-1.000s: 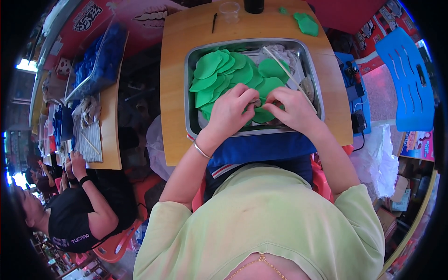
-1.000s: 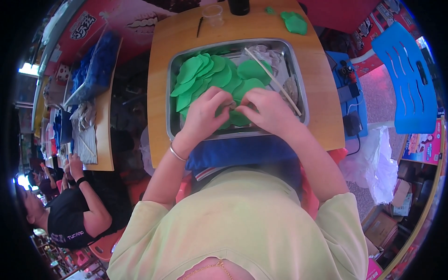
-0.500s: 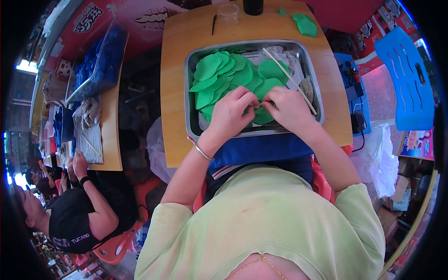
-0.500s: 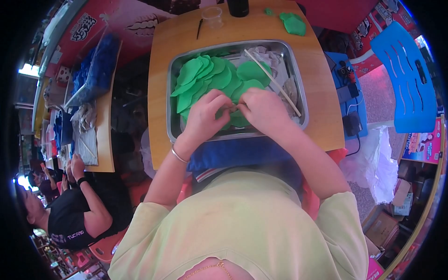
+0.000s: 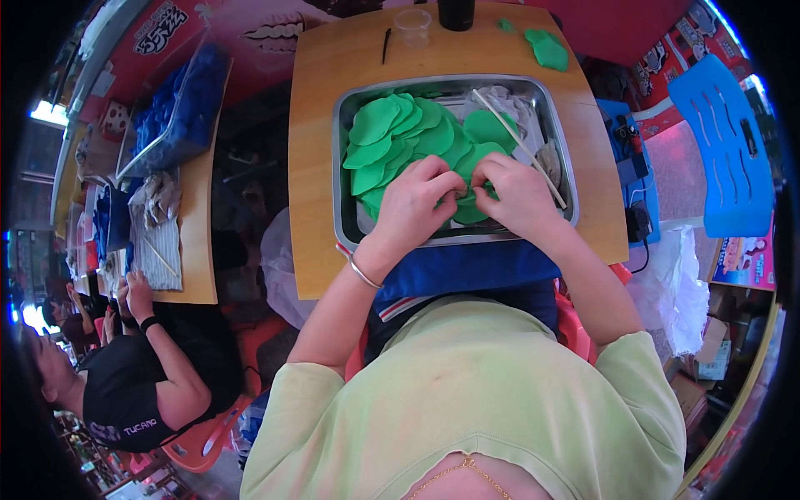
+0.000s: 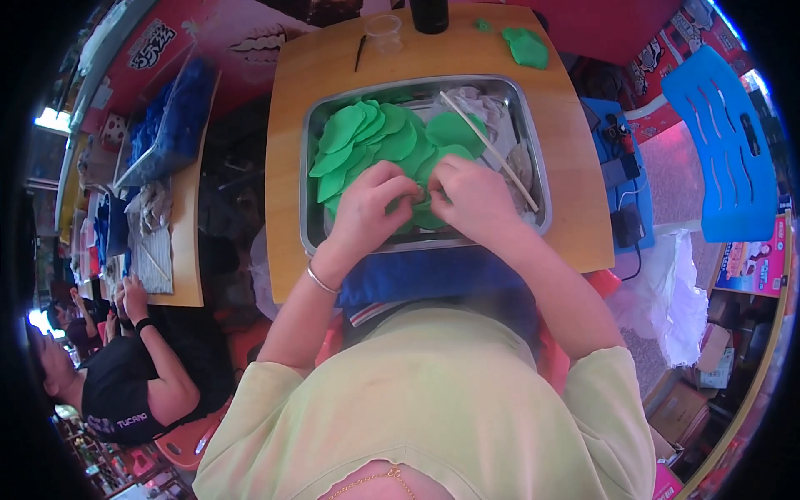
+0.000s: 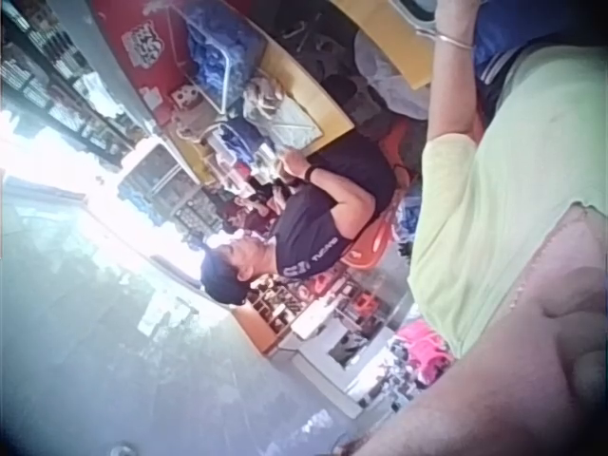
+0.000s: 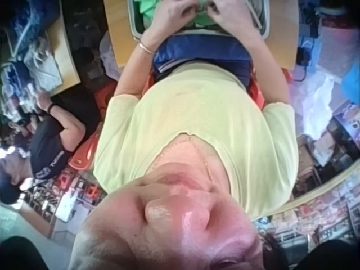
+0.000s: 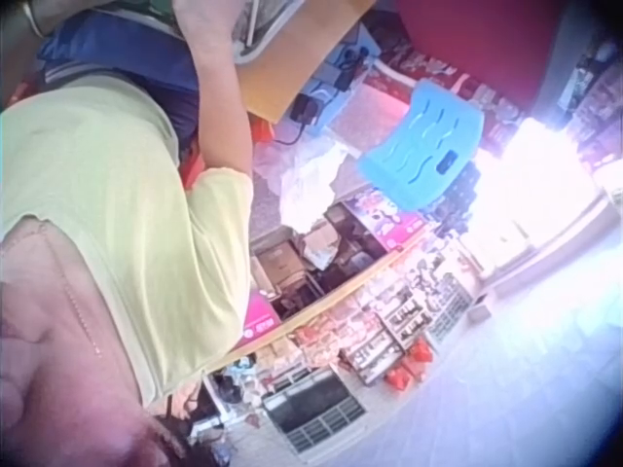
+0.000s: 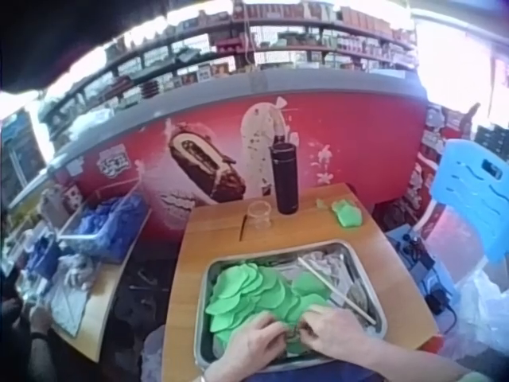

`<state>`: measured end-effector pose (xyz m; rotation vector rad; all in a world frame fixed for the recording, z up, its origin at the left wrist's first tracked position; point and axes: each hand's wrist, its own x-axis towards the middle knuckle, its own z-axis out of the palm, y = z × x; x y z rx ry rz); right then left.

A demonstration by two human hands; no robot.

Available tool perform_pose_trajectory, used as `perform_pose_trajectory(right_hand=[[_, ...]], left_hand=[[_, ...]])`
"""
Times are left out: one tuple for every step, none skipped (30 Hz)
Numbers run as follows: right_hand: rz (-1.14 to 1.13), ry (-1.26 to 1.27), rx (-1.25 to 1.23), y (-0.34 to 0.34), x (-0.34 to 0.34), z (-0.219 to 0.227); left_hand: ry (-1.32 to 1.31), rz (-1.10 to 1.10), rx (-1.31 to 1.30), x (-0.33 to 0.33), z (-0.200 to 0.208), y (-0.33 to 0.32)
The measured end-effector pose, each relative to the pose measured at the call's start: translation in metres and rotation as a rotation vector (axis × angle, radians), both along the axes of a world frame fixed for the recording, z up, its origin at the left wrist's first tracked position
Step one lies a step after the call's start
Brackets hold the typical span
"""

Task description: Assembling small stuffed items by wrapping green material circles around a filling.

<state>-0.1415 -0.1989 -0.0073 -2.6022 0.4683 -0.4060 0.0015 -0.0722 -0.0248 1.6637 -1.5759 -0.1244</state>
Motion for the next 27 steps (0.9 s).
perform_pose_trajectory(right_hand=[[0.003, -0.022, 0.085, -0.001, -0.001, 0.000], [0.004, -0.021, 0.084, -0.001, -0.001, -0.001], [0.011, -0.026, 0.118, -0.001, -0.002, -0.002], [0.017, -0.031, 0.152, -0.001, -0.002, -0.003], [0.017, -0.031, 0.152, -0.001, -0.003, -0.002], [0.031, -0.039, 0.150, -0.001, -0.004, -0.001], [0.047, -0.048, 0.148, 0.000, -0.004, -0.001], [0.049, -0.048, 0.148, 0.000, -0.005, -0.001], [0.068, -0.066, 0.143, 0.000, -0.006, -0.001], [0.085, -0.084, 0.137, 0.001, -0.006, -0.001], [0.085, -0.083, 0.137, 0.001, -0.006, -0.001], [0.105, -0.101, 0.112, 0.002, -0.006, -0.002], [0.128, -0.118, 0.088, 0.003, -0.005, -0.002], [0.130, -0.118, 0.088, 0.004, -0.005, -0.002], [0.133, -0.138, 0.070, 0.005, -0.005, -0.002], [0.133, -0.157, 0.052, 0.005, -0.005, -0.003], [0.132, -0.157, 0.051, 0.005, -0.006, -0.002], [0.122, -0.205, 0.028, 0.004, -0.006, -0.001], [0.113, -0.254, 0.006, 0.005, -0.006, 0.000], [0.113, -0.255, 0.007, 0.005, -0.006, 0.000], [0.122, -0.272, 0.001, 0.005, -0.006, 0.000], [0.131, -0.288, -0.006, 0.005, -0.005, -0.001], [0.132, -0.289, -0.005, 0.006, -0.005, -0.001], [0.134, -0.315, -0.012, 0.006, -0.004, -0.002], [0.134, -0.340, -0.018, 0.006, -0.004, -0.004], [0.135, -0.340, -0.017, 0.007, -0.003, -0.006], [0.141, -0.349, -0.021, 0.008, -0.003, -0.009]], left_hand=[[0.001, 0.001, -0.001, 0.000, 0.000, 0.000], [-0.009, -0.019, -0.006, 0.001, 0.001, 0.000], [-0.019, -0.040, -0.012, 0.001, 0.001, 0.000], [-0.019, -0.039, -0.012, 0.001, 0.002, 0.000], [0.002, -0.061, 0.000, 0.001, 0.004, 0.000], [0.023, -0.083, 0.013, 0.001, 0.005, 0.000], [0.023, -0.081, 0.013, 0.002, 0.006, 0.001], [0.103, -0.102, 0.039, 0.003, 0.007, 0.002], [0.183, -0.124, 0.066, 0.003, 0.007, 0.003], [0.183, -0.124, 0.066, 0.003, 0.007, 0.003], [0.174, -0.104, 0.069, 0.001, 0.007, 0.002], [0.166, -0.084, 0.071, 0.000, 0.008, 0.002], [0.166, -0.082, 0.071, -0.001, 0.008, 0.001], [0.061, -0.065, 0.076, -0.002, 0.008, 0.000], [-0.045, -0.048, 0.080, -0.003, 0.008, 0.000], [-0.044, -0.049, 0.079, -0.003, 0.011, 0.000], [0.179, -0.079, 0.122, -0.001, 0.016, -0.001], [0.402, -0.108, 0.164, 0.000, 0.018, -0.001], [0.402, -0.108, 0.165, 0.003, 0.017, 0.000], [0.719, -0.148, 0.209, 0.005, 0.012, 0.002], [1.036, -0.187, 0.251, 0.007, 0.008, 0.003], [1.036, -0.186, 0.252, 0.008, 0.004, 0.002], [1.000, -0.199, 0.246, 0.009, 0.002, 0.002], [0.964, -0.211, 0.239, 0.010, 0.000, 0.003], [0.964, -0.210, 0.239, 0.009, 0.001, 0.002], [0.850, -0.148, 0.250, 0.007, 0.004, 0.001], [0.736, -0.086, 0.259, 0.005, 0.007, 0.000]])
